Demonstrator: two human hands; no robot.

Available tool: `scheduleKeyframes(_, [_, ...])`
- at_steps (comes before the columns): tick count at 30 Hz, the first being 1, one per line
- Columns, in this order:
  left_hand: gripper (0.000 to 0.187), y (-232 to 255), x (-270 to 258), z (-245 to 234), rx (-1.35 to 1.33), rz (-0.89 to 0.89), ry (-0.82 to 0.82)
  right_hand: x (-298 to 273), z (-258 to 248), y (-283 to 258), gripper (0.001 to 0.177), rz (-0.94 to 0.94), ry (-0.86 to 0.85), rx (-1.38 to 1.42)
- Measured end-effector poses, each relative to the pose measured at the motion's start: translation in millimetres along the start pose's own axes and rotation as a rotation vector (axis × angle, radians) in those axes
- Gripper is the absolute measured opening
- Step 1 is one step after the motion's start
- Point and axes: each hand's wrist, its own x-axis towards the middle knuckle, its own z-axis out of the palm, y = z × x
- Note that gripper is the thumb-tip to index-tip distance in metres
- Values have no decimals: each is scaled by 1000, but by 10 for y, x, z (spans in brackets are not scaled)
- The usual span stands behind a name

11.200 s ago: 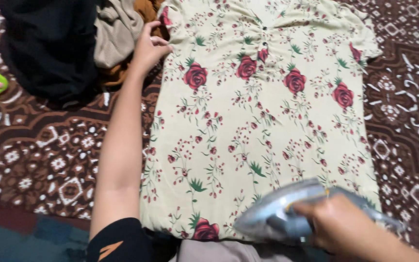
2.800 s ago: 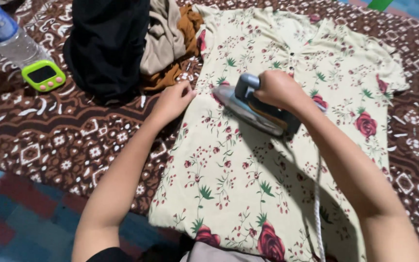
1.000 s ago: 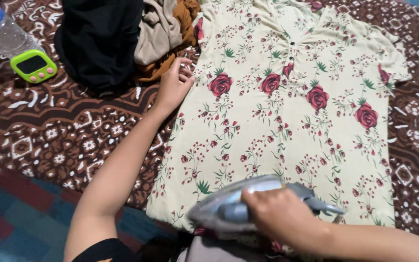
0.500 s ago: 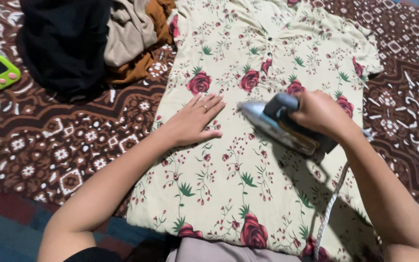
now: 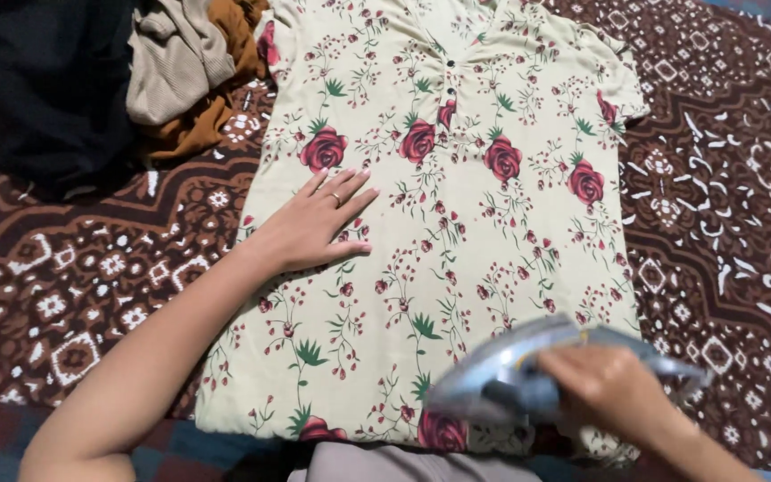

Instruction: Ironing a floral patterned dress on a flat surface using a handheld iron.

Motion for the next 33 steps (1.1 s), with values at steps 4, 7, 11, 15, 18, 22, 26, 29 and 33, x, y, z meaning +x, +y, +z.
scheduleKeyframes(4, [87,28,-1,-44,-5,-11,-21,558,21,769,17,132,90,-347])
scheduleKeyframes(7, [88,31,9,-61,-11,-17,-43,1136,-49,1471,39,324,136,-424])
scheduleKeyframes(11, [88,19,9,-51,-7,-11,-31,1769,30,2582,34,530,238,-549])
scheduleKeyframes(15, [87,19,1,-40,11,-4,-10,2115,68,3248,10,924,240,-391])
scheduleKeyframes(18, [86,47,-5,-83,6,-17,-31,2077,-176,3113,23,946,94,-185])
scheduleKeyframes(22, [86,52,-5,-88,16,7,-23,1833,-712,2038,17,963,-197,199])
scheduleKeyframes(26, [87,44,4,-89,10,-13,-50,1343,-962,935,14,960,-530,163])
scheduleKeyframes(29, [88,50,3,-90,4,-15,-53,600,-726,399,18,903,-774,98])
scheduleKeyframes(33, [87,22,10,-80,17,2,-37,-348,-529,-108,17,371,-409,399])
